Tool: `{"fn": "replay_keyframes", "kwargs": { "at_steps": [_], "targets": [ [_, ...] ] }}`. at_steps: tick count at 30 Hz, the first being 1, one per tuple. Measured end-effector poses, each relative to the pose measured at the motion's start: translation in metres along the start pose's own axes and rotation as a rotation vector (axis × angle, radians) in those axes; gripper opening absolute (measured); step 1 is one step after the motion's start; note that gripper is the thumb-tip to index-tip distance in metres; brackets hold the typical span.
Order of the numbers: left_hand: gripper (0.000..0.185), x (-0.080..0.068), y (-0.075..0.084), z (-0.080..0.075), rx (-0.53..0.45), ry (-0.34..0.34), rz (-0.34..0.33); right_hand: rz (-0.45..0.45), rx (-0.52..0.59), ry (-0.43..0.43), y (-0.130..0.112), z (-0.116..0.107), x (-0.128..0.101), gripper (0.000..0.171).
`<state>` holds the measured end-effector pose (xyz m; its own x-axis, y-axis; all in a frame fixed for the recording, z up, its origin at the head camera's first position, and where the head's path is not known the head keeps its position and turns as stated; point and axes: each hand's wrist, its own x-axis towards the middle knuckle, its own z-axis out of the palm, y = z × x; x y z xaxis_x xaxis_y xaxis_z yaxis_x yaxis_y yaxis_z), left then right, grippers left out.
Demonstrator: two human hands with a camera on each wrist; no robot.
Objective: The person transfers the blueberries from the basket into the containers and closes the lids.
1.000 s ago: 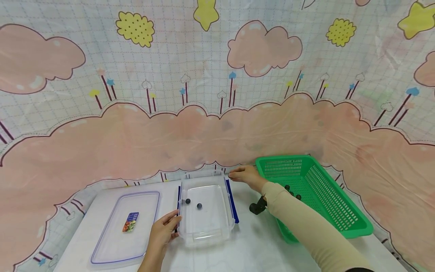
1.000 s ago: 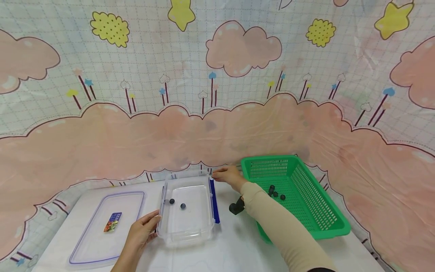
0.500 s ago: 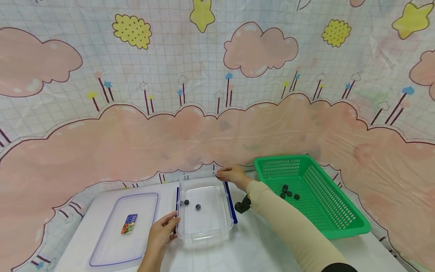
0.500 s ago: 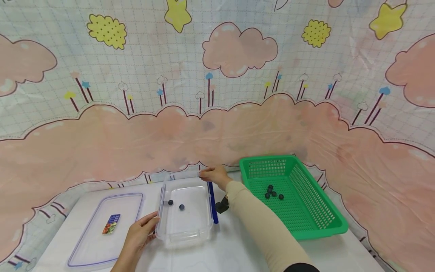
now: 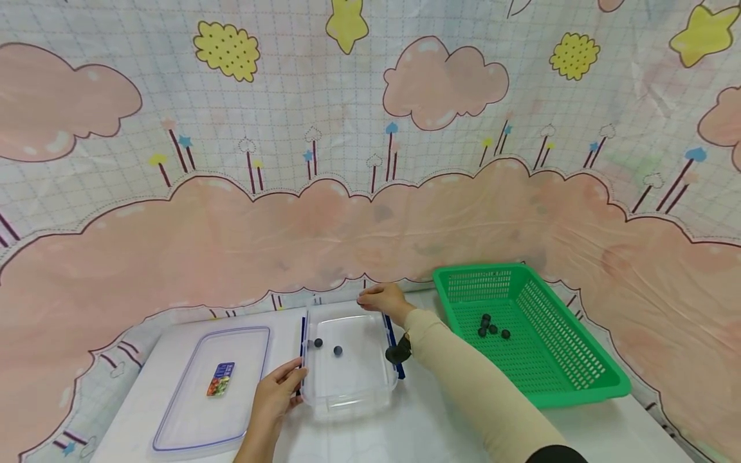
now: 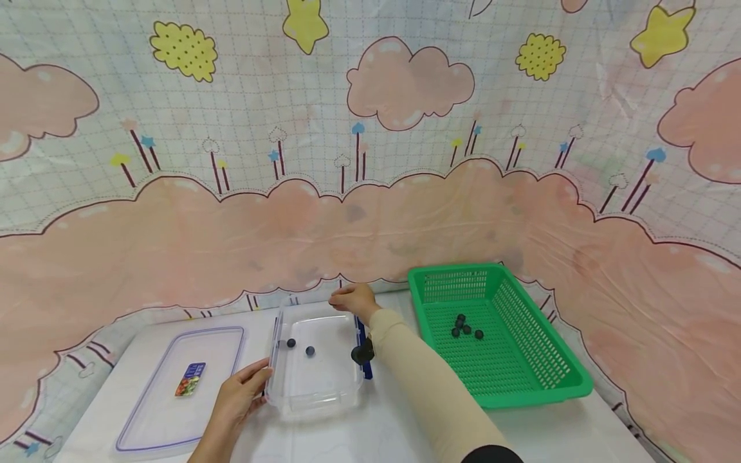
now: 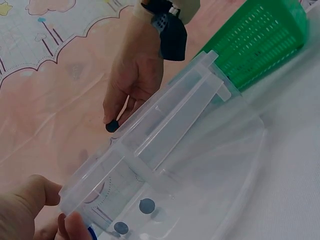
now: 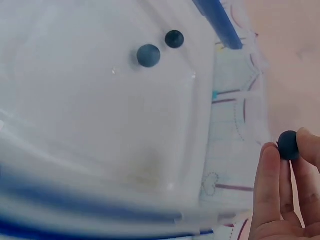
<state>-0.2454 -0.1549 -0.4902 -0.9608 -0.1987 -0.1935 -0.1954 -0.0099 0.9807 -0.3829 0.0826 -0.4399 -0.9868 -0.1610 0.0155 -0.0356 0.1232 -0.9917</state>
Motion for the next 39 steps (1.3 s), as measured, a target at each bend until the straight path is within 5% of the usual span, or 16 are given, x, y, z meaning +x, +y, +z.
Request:
{"fn": "replay_keyframes", "kwargs": {
  "at_steps": [8,16,39],
  "targets": [
    [0.045,0.001,0.001,0.000,0.000,-0.003,-0.002,0.099,-0.103,0.056,-0.010,0.019,-0.007,0.026],
    [0.045,0.002,0.000,0.000,0.000,-0.013,-0.006,0.077,-0.033,0.050,-0.007,0.026,-0.005,0.029],
    [0.046,0.002,0.000,-0.001,-0.020,-0.001,-0.013,0.184,-0.101,0.090,0.012,0.059,-0.002,0.023]
  ]
}}
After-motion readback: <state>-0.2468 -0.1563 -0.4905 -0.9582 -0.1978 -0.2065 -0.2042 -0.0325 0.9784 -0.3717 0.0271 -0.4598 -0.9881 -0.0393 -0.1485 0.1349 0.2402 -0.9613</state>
